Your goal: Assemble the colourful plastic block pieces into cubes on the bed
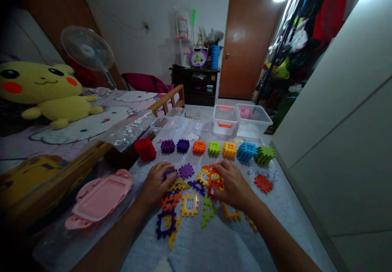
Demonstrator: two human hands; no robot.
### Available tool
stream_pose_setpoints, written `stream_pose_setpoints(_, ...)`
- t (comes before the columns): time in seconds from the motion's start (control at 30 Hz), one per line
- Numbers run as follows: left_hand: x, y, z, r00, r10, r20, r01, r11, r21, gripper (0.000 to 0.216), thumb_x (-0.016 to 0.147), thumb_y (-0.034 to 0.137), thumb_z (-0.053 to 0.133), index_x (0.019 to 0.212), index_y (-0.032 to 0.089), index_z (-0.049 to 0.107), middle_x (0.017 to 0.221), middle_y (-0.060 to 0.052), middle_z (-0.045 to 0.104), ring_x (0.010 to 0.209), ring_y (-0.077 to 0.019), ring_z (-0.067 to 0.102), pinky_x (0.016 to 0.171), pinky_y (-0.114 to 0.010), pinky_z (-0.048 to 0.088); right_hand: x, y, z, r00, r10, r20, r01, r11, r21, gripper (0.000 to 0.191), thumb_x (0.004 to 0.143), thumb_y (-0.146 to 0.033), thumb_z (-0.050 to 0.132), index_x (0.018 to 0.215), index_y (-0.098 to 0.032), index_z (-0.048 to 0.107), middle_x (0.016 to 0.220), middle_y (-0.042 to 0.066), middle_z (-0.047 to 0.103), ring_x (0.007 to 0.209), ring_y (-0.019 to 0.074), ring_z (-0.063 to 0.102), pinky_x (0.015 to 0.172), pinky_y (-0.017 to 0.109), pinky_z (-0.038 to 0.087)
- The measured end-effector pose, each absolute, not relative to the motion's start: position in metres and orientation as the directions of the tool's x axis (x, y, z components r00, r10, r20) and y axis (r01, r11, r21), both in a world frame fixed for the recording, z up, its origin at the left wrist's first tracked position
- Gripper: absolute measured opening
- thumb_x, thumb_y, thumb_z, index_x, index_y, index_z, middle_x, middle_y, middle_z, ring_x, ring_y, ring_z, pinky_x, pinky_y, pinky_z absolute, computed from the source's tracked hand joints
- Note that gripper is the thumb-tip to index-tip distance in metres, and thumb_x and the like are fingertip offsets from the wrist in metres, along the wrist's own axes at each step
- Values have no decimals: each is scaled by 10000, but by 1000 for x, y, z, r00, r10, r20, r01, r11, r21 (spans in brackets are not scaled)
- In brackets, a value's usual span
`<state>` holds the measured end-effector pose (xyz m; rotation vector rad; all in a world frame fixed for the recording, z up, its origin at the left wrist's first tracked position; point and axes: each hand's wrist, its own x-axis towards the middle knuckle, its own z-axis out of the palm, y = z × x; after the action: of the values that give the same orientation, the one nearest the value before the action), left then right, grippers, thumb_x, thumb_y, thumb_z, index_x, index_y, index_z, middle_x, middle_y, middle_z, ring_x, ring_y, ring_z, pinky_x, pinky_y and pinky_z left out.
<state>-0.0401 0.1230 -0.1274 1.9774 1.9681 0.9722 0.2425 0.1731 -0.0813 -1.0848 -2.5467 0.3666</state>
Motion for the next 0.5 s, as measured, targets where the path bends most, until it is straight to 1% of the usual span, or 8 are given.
stream_pose_setpoints(0.1, -44, 125, -131, -167, 931, 325, 807, -60, 587, 261, 873, 360, 525, 994, 182, 673, 1079, -87, 640, 1063, -252, 574, 978, -436, 434, 239, 205, -75, -626, 742, 240, 693, 671, -265, 405, 752, -256, 644, 1142, -159, 595, 1130, 131, 561, 1062, 283, 502, 942, 422, 414)
stream_pose_setpoints(0.2, -44, 126, -133, -208, 922, 326, 795, -35, 606, 276, 876, 369, 511, 1003, 184, 671, 1088, -85, 637, 1079, -254, 568, 984, -438, 429, 226, 232, -74, -604, 761, 237, 737, 647, -198, 404, 765, -315, 665, 1137, -164, 614, 1098, 122, 590, 1036, 278, 514, 929, 395, 400)
stream_pose_setpoints(0.3, -44, 126, -136, -226, 920, 319, 782, -24, 623, 278, 876, 376, 503, 999, 192, 670, 1082, -78, 639, 1082, -249, 570, 985, -430, 430, 208, 246, -76, -582, 782, 225, 769, 619, -163, 423, 775, -386, 676, 1146, -188, 625, 1089, 109, 610, 1010, 277, 519, 902, 383, 386)
stream_pose_setpoints(0.5, -44, 128, -139, -237, 919, 316, 760, -28, 650, 300, 887, 371, 473, 1043, 182, 645, 1081, -80, 651, 1070, -243, 578, 977, -428, 435, 179, 261, -72, -576, 801, 162, 797, 594, -109, 397, 803, -417, 641, 1152, -226, 632, 1137, 94, 611, 1055, 282, 492, 854, 356, 359)
